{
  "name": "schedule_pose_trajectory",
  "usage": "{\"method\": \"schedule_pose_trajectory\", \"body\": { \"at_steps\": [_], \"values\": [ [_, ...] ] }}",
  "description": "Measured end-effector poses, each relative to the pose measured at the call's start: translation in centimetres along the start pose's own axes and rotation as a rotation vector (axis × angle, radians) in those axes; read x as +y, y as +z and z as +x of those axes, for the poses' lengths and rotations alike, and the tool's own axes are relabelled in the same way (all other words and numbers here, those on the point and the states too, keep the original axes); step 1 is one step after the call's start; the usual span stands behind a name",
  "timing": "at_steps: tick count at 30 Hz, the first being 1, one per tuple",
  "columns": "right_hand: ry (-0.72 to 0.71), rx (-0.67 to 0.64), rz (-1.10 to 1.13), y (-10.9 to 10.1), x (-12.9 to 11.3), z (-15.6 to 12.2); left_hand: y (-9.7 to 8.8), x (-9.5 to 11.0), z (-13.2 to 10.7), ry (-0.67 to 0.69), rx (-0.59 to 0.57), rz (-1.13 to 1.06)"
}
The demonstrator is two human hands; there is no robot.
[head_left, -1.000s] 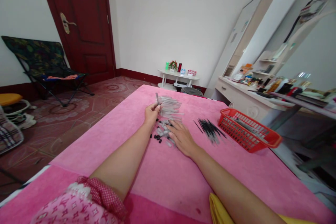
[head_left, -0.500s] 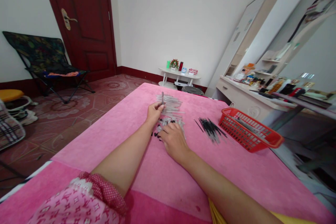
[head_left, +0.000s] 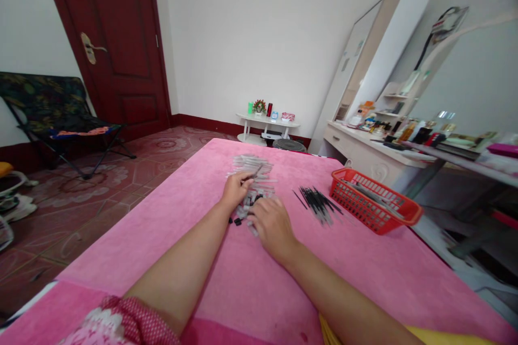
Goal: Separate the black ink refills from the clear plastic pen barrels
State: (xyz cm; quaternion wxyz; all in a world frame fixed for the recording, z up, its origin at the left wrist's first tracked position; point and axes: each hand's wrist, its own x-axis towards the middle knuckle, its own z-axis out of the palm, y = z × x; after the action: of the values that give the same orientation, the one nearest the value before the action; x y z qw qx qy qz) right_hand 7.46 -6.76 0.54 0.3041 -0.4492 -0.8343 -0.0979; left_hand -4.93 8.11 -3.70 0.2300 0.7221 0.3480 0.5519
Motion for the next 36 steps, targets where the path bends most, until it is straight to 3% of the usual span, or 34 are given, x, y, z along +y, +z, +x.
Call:
{"method": "schedule_pose_trajectory", "body": {
  "at_steps": [5, 9, 14, 24, 36],
  "values": [
    [0.538, 0.283, 0.475, -0.7, 5.2, -0.5, -0.4, 1.3, -0.3, 0.189, -0.181, 0.251],
    [0.688, 0.387, 0.715, 0.1, 8.6, -1.4, -0.4, 2.4, -0.3, 0.299, -0.285, 0.372],
    [0.702, 0.413, 0.745, 0.1, 9.0, -1.4, -0.3, 2.9, -0.2, 0.383, -0.357, 0.448],
    [0.637, 0.412, 0.681, -0.1, 8.4, -1.2, -0.1, 2.8, -0.3, 0.418, -0.392, 0.495],
    [0.587, 0.359, 0.430, -0.5, 8.5, -1.5, -0.1, 3.2, -0.4, 0.414, -0.419, 0.516]
  ]
}}
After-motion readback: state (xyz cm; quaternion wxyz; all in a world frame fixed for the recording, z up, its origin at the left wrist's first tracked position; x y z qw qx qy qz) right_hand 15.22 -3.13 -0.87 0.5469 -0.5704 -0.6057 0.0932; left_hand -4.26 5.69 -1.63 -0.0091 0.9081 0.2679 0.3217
